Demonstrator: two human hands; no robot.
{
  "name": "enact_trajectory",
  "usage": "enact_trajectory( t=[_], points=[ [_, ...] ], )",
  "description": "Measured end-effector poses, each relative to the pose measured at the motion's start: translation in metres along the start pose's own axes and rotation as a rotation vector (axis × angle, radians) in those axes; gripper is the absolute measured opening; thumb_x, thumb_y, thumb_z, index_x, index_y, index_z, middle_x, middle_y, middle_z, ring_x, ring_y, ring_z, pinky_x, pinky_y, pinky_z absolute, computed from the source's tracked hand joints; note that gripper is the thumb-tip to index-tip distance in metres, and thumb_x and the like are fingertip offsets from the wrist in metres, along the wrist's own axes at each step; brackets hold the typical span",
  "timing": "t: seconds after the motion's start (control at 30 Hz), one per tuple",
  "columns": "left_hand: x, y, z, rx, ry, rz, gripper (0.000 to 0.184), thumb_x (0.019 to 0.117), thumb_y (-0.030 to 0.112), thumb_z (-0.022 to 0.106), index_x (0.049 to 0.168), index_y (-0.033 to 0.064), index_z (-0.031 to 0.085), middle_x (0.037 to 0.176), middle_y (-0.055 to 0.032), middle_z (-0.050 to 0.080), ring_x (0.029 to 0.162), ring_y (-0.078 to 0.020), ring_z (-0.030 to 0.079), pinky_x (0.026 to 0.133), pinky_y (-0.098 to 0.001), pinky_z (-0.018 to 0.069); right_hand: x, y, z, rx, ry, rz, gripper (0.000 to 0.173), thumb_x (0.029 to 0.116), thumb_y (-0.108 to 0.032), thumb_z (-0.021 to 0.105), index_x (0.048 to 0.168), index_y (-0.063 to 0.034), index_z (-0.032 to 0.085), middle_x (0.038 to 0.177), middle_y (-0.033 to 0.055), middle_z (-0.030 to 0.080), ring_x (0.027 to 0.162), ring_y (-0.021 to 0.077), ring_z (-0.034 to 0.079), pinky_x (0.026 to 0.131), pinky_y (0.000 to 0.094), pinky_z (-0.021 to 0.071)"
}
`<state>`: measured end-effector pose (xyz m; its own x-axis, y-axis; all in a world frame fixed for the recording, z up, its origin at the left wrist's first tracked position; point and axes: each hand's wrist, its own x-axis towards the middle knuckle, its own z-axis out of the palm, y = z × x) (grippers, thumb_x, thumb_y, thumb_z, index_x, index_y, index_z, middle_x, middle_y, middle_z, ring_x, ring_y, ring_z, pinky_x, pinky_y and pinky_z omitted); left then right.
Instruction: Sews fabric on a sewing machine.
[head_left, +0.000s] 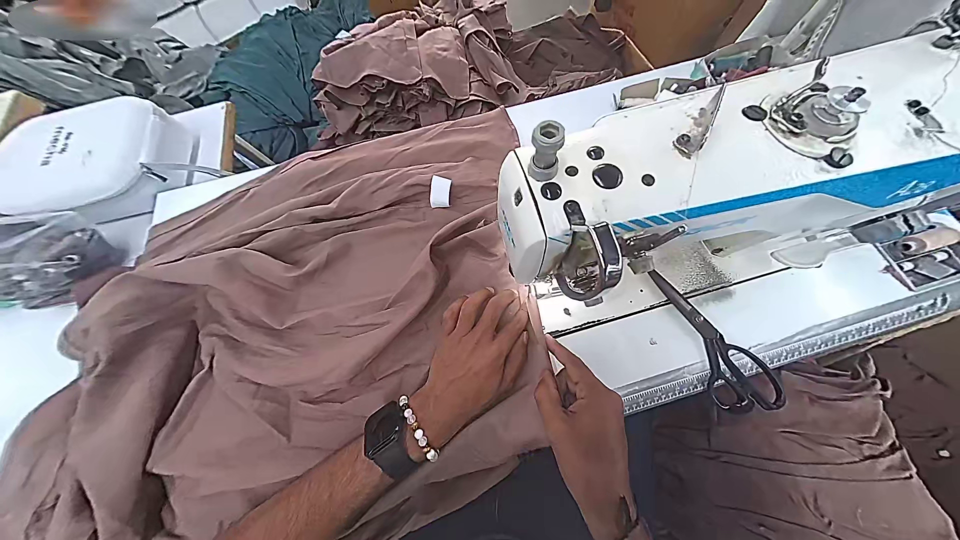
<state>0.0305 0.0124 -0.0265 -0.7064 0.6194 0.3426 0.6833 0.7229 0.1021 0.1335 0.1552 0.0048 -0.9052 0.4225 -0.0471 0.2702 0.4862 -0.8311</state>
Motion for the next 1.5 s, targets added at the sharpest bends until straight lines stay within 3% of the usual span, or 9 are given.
enact_trajectory(
  t=[0.27,0.4,0.5,0.6,0.73,0.97,1.27,1.4,1.5],
  points=[
    [0.02,-0.03,0.002,-0.064,0.058,0.231,0.029,0.1049,0.039,0.05,0.114,0.0251,0.074,0.121,-0.0016,0.067,0.122,-0.0246,0.055,0.105,-0.0441,0.0396,0.021,-0.008,-0.002,-0.094,-0.035,0.003,0.042,0.0898,-0.022,0.062,0.129,-0.0126,0.073,0.058,-0.0094,0.052,0.046,0.0041,0.043,0.044,0.0253,0.0393],
    [0.011,-0.01,-0.003,-0.052,-0.026,0.103,0.032,0.1054,0.031,0.047,0.127,0.0215,0.069,0.135,-0.0037,0.065,0.131,-0.0286,0.055,0.107,-0.0483,0.0443,0.008,-0.005,0.007,-0.162,-0.081,-0.036,0.048,0.0929,-0.028,0.061,0.136,-0.0072,0.064,0.063,-0.0055,0.063,0.048,0.0092,0.056,0.045,0.0336,0.05],
    [0.0,-0.002,0.002,-0.088,-0.056,0.0,0.04,0.106,0.038,0.042,0.135,0.0231,0.066,0.143,-0.0017,0.06,0.137,-0.0285,0.049,0.111,-0.0486,0.0397,-0.021,0.001,0.005,-0.016,-0.133,0.032,0.047,0.0928,-0.026,0.059,0.135,-0.0046,0.063,0.053,-0.0096,0.054,0.041,0.0043,0.047,0.039,0.0279,0.0431],
    [0.001,-0.007,0.003,-0.108,-0.043,0.035,0.039,0.1061,0.042,0.043,0.131,0.0251,0.068,0.142,-0.0014,0.06,0.137,-0.0275,0.048,0.112,-0.0485,0.0369,-0.027,0.002,-0.007,0.121,-0.078,0.066,0.045,0.0926,-0.021,0.061,0.135,-0.005,0.065,0.054,-0.0117,0.052,0.042,0.0013,0.043,0.039,0.0237,0.0401],
    [0.003,-0.007,0.0,-0.063,-0.037,0.05,0.036,0.106,0.04,0.043,0.13,0.0271,0.068,0.141,-0.0003,0.06,0.135,-0.0262,0.048,0.11,-0.0473,0.0368,-0.019,0.0,-0.01,-0.031,-0.036,0.024,0.051,0.0829,-0.027,0.063,0.131,-0.0147,0.071,0.064,-0.015,0.052,0.057,0.0018,0.048,0.053,0.0243,0.0436],
    [0.013,-0.027,0.001,-0.086,-0.005,0.163,0.033,0.1056,0.042,0.047,0.123,0.03,0.072,0.129,-0.0003,0.064,0.127,-0.0246,0.051,0.106,-0.0456,0.0368,-0.027,-0.006,-0.012,0.065,-0.08,0.044,0.046,0.0896,-0.019,0.061,0.134,-0.0073,0.068,0.058,-0.0124,0.051,0.043,0.0003,0.041,0.038,0.0218,0.0387],
    [0.04,-0.054,0.0,-0.129,0.042,0.386,0.031,0.1041,0.045,0.052,0.115,0.0315,0.077,0.111,0.0004,0.068,0.112,-0.0211,0.057,0.101,-0.0424,0.0378,-0.008,-0.023,-0.025,-0.241,-0.008,-0.13,0.042,0.0906,-0.021,0.056,0.128,-0.01,0.074,0.049,-0.0105,0.048,0.038,0.0035,0.037,0.036,0.0264,0.0335],
    [0.051,-0.066,0.003,-0.114,0.105,0.548,0.03,0.1036,0.045,0.054,0.113,0.0295,0.078,0.109,0.0006,0.07,0.114,-0.0207,0.058,0.101,-0.0414,0.0386,0.026,-0.042,-0.034,-0.47,-0.071,-0.232,0.041,0.0898,-0.025,0.053,0.122,-0.0162,0.077,0.053,-0.0051,0.055,0.042,0.0121,0.049,0.04,0.0335,0.0394],
    [0.043,-0.047,-0.009,-0.122,-0.01,0.406,0.028,0.1051,0.035,0.052,0.113,0.023,0.076,0.116,-0.0021,0.071,0.119,-0.0239,0.06,0.102,-0.0447,0.0448,0.061,-0.043,-0.023,-0.547,-0.153,-0.192,0.044,0.099,-0.035,0.049,0.132,-0.0154,0.071,0.063,0.002,0.065,0.054,0.0216,0.062,0.048,0.042,0.05]
  ],
)
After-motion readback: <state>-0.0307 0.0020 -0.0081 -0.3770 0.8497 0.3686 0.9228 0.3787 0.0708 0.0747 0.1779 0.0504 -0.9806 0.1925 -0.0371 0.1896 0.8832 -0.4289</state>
